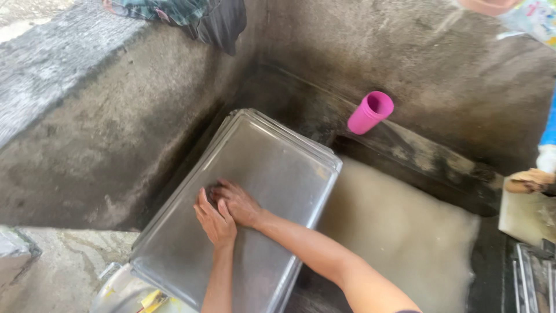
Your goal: The person washes multiple metal trays in a concrete sink using a steel wool scrubber and running water. They scrub each tray on both sides, rinse it, and place it on a stack of clean trays to the left.
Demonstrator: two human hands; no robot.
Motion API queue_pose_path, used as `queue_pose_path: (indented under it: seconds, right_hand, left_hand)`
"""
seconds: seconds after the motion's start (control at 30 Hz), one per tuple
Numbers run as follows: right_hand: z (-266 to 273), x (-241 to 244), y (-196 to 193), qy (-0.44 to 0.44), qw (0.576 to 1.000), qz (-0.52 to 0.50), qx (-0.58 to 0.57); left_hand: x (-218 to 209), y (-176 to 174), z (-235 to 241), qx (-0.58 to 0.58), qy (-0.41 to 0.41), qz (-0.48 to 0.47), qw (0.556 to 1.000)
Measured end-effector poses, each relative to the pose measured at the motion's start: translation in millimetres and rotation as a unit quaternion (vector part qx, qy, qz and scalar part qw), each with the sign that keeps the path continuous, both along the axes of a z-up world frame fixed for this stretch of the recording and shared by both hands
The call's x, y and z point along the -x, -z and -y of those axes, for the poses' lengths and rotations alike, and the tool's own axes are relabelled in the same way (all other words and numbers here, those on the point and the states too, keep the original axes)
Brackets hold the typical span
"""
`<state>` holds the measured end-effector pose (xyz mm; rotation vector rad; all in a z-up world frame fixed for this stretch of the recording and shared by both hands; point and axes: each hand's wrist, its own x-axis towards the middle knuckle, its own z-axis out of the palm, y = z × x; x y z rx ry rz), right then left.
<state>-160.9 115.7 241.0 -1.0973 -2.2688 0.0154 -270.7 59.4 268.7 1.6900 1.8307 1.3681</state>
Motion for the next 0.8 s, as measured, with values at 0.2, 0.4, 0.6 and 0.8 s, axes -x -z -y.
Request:
queue_pose_path:
  seconds: [0.2, 0.4, 0.6, 0.8]
  right_hand:
    - [-181.9, -58.5, -3.1, 0.315, 0.948, -0.004, -0.050]
    - [-115.6, -6.6, 17.7, 0.231, 0.971, 0.006, -0.056]
    - [-97.7, 17.7, 26.1, 0.276, 0.961, 0.026, -0.010]
    - [-128.2, -47.0, 15.0, 0.255, 0.966, -0.002, 0.033]
  left_hand:
    - [-15.5, -6.1, -12.1, 0.278, 0.057, -0.331, 0.900]
    - [-21.9, -21.4, -21.1, 0.326, 0.080, -0.343, 0.877]
    - [-20.8, -5.8, -17.6, 0.276, 0.056, -0.406, 0.869]
    - [-18.3, 7.5, -16.4, 0.235, 0.042, -0.338, 0.910]
